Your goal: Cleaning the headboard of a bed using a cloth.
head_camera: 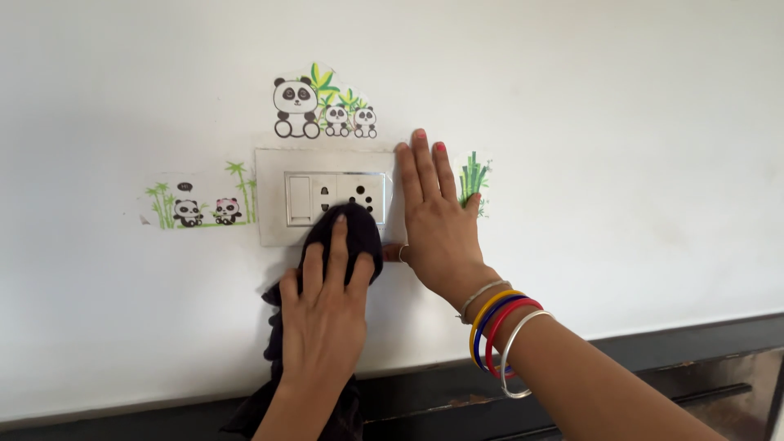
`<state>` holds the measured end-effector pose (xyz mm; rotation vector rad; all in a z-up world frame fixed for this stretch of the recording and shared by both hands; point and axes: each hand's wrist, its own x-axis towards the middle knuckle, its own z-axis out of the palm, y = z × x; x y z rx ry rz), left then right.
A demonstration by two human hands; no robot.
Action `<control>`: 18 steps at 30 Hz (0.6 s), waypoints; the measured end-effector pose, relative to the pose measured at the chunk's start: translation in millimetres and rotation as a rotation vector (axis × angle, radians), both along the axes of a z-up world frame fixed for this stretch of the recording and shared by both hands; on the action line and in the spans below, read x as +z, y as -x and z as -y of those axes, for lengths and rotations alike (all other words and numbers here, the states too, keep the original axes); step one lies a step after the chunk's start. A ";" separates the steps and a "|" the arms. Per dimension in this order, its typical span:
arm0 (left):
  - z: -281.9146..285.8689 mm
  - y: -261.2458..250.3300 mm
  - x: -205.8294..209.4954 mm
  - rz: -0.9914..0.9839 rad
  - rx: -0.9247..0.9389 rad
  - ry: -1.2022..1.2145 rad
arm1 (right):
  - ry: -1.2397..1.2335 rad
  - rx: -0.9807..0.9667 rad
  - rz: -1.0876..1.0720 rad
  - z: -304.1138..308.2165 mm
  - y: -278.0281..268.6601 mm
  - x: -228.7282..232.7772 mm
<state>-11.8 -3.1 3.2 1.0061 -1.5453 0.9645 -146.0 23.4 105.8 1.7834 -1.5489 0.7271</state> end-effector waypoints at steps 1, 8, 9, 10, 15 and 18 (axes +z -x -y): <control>0.4 -1.5 -6.0 0.044 0.023 -0.068 | -0.009 -0.003 -0.004 -0.4 -1.1 -0.2; -19.5 -4.3 31.3 0.042 0.065 -0.089 | -0.056 -0.021 0.032 -7.7 -6.7 -1.7; -17.9 -3.4 24.6 0.024 0.035 -0.048 | -0.048 -0.020 0.023 -5.7 -5.4 -0.7; -16.4 -2.3 18.0 0.006 0.005 -0.007 | -0.040 -0.018 0.014 -3.8 -4.0 0.3; -15.7 -8.3 16.6 0.067 0.042 -0.049 | -0.035 -0.030 0.007 -2.8 -3.7 2.3; -22.4 -8.0 32.1 0.041 0.046 -0.061 | -0.043 -0.028 0.012 -6.6 -5.3 -1.4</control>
